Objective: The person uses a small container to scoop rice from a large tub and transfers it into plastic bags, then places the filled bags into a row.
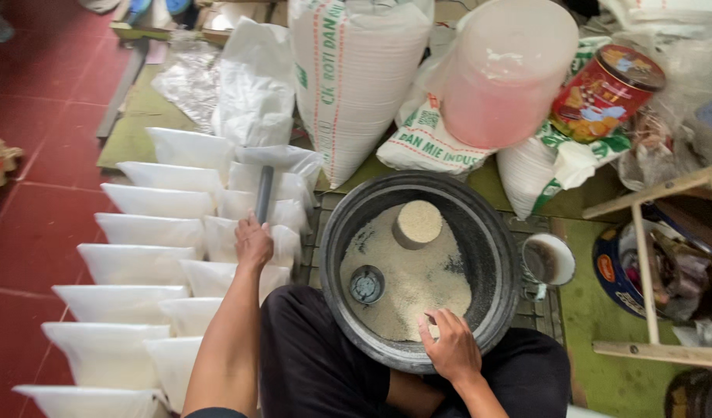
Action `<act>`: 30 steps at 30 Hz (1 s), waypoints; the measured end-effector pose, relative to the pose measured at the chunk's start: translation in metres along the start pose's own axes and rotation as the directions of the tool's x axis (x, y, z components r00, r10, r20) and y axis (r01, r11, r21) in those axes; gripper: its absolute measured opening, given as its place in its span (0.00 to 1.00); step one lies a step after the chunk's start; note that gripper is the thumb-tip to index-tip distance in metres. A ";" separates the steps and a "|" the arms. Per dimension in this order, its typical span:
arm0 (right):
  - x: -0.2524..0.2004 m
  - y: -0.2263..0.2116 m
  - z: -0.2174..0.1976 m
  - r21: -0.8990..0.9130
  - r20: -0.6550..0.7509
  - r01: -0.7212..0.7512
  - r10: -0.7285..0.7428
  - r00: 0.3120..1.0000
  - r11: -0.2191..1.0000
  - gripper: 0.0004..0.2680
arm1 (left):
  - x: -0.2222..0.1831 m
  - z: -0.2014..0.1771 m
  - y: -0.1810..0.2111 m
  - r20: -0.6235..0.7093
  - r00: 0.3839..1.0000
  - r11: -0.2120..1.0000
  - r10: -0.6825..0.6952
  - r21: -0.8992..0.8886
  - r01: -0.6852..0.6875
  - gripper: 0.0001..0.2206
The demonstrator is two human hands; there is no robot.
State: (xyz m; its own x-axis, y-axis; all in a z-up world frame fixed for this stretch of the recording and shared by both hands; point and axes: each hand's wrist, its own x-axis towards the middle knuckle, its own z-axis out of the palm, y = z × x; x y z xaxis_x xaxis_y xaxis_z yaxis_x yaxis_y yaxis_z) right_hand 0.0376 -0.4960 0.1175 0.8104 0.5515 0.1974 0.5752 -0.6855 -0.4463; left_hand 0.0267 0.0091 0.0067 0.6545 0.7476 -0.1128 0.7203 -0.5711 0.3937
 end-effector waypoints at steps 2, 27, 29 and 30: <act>0.002 -0.002 -0.004 -0.015 0.017 -0.021 0.021 1.000 1.000 0.06 | -0.001 0.000 0.008 0.002 0.999 0.999 0.041 0.036 -0.041 0.30; -0.008 0.014 -0.006 0.017 -0.177 0.028 -0.024 0.984 0.999 0.09 | -0.185 -0.052 0.198 0.004 0.799 0.755 0.601 0.325 -0.570 0.27; -0.006 0.005 -0.021 0.052 -0.203 0.039 -0.028 0.979 0.998 0.09 | -0.191 -0.046 0.186 0.020 0.800 0.738 0.600 0.372 -0.563 0.27; -0.005 0.006 -0.031 0.071 -0.231 0.046 -0.029 0.972 0.996 0.09 | -0.191 -0.037 0.189 0.033 0.796 0.720 0.605 0.406 -0.563 0.27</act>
State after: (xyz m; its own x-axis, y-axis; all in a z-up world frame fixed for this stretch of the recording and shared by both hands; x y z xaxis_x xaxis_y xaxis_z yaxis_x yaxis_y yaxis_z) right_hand 0.0401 -0.5178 0.1410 0.7973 0.4459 0.4068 0.6028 -0.6236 -0.4978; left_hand 0.0291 -0.2285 0.1365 0.9639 0.2387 0.1184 0.2430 -0.9697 -0.0235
